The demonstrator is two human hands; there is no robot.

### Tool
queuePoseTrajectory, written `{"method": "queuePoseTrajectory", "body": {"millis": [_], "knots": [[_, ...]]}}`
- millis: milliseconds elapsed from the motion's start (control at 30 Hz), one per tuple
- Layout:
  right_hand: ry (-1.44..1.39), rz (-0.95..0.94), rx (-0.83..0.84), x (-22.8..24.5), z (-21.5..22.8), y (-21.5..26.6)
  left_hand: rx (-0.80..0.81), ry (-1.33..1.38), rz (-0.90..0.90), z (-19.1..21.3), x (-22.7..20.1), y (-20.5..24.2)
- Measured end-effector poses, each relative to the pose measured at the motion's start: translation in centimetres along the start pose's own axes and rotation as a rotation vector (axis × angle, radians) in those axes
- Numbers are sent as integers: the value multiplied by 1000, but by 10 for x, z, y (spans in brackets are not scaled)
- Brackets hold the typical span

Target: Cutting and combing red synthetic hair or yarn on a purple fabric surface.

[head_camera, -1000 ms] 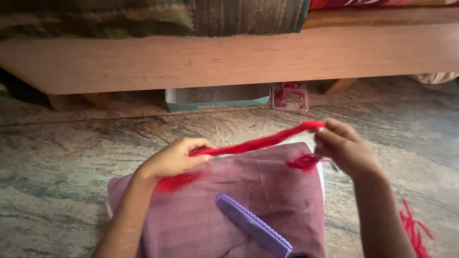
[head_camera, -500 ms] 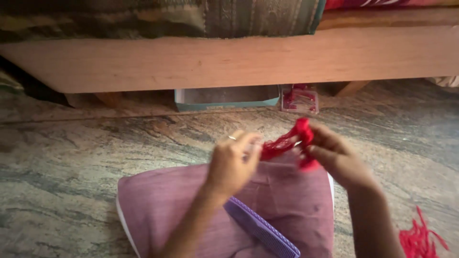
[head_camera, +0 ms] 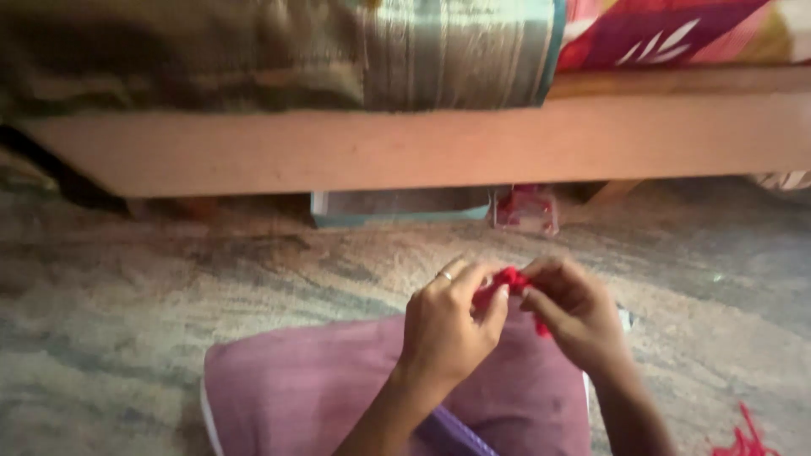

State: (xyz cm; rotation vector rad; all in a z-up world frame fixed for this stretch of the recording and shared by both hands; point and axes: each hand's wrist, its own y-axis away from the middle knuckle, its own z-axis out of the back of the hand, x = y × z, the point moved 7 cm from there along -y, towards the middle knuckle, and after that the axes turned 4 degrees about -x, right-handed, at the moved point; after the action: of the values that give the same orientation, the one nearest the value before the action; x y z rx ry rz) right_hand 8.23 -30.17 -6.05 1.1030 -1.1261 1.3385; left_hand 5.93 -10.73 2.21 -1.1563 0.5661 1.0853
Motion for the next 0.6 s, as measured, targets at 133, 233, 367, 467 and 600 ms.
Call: {"method": "queuePoseTrajectory", "body": {"millis": [133,233,367,467,600], "knots": [[115,62,-57,10,-2,-3,25,-31,110,-3,10,-7],[121,155,-42,25,-11,-5,30,-8,99,6,6,-12],[197,239,-10,60,-30,-5,43,-41,159,6,28,-9],[355,249,35,77,-42,-4,12,-74,190,17,30,-11],[519,463,12,97,-53,1,-19,-61,179,26,28,-12]]}}
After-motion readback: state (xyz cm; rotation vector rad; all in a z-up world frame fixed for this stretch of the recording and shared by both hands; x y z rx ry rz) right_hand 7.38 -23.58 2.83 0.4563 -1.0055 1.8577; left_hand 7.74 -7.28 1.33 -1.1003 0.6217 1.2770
